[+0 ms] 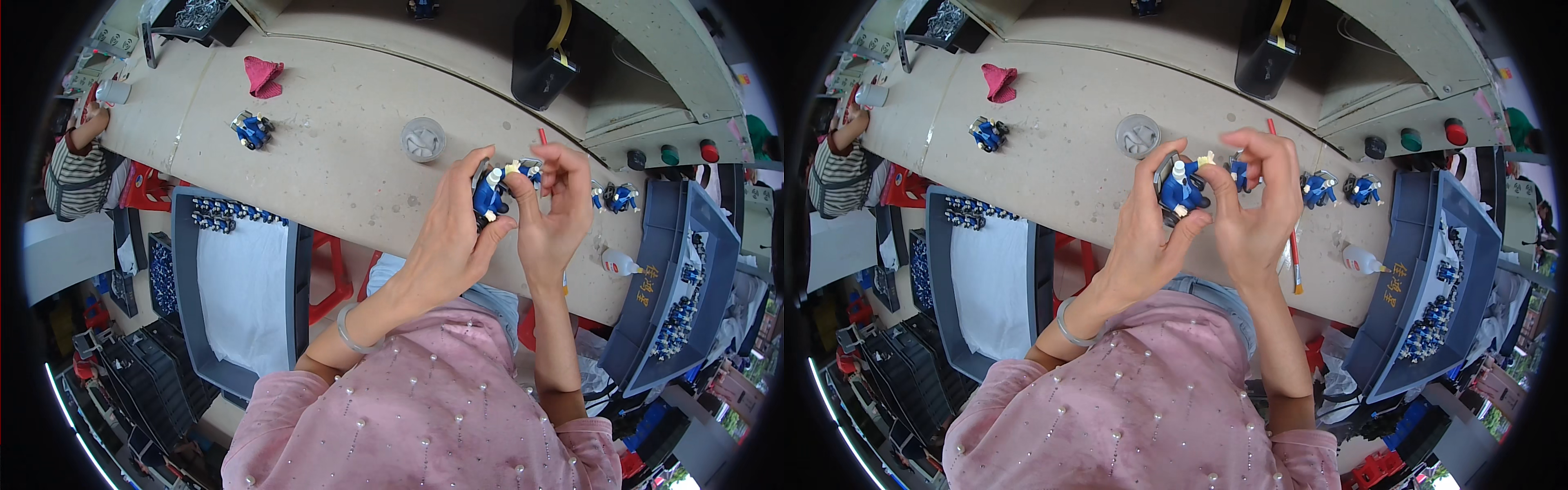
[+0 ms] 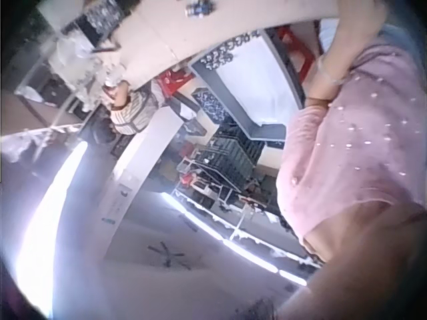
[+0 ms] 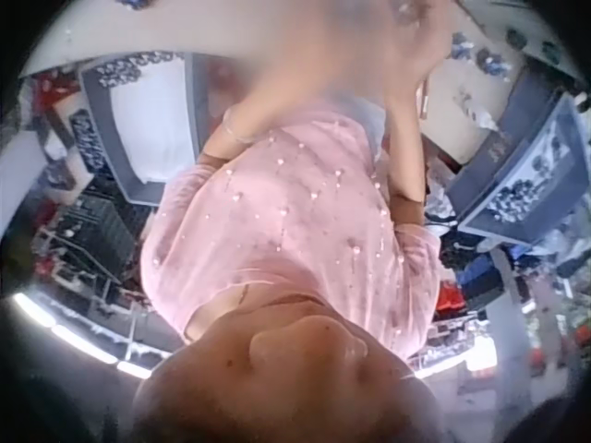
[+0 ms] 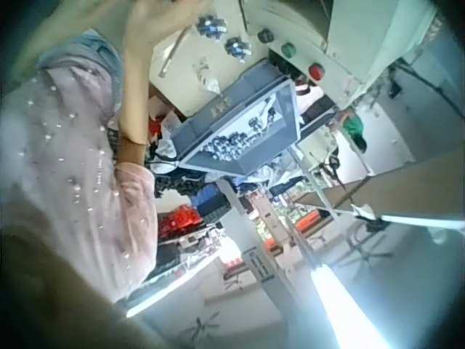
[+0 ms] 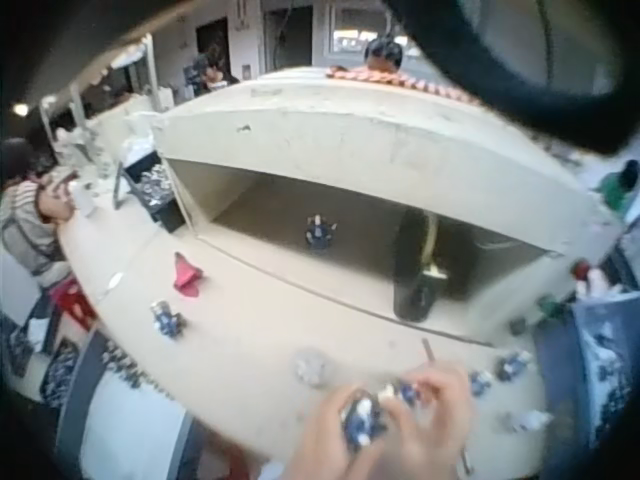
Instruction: The person assembles small toy robots by gluing their parts together on a workbench, applying glue with a brush from a glue bottle.
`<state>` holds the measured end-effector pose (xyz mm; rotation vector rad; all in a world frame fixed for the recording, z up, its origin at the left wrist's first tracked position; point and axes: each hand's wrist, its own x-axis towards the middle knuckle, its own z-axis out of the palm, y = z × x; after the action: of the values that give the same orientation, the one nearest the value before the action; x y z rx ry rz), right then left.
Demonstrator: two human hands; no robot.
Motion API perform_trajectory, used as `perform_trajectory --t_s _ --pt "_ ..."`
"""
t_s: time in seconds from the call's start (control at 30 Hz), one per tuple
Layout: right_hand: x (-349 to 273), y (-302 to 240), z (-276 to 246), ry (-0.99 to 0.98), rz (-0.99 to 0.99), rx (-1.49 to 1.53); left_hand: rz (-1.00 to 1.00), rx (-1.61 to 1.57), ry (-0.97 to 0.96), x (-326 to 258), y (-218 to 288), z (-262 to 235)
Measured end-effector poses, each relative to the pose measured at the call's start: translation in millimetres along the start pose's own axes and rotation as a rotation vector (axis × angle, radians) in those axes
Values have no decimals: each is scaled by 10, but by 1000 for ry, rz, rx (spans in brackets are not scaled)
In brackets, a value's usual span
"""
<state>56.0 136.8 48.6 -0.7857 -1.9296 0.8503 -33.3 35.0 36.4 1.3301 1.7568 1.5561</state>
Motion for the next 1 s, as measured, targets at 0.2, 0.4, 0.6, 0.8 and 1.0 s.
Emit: perform_trajectory --t_s 0.2,0.4,0.6,0.8,1.0 --pt "16 -30 -59 14 -329 -170 -12 -18 -50 -21 155 -92" --pt "174 -102 -187 -301 -548 -455 -239 -305 -94 -46 211 -216" --pt "334 17 -256 -151 -31 -184 -282 -487 35 -106 -75 -426" --pt "742 581 -188 164 332 20 -204 -404 330 220 -384 -1098" --pt "1124 657 3 323 -7 -507 -29 -142 468 603 -816 -1484"
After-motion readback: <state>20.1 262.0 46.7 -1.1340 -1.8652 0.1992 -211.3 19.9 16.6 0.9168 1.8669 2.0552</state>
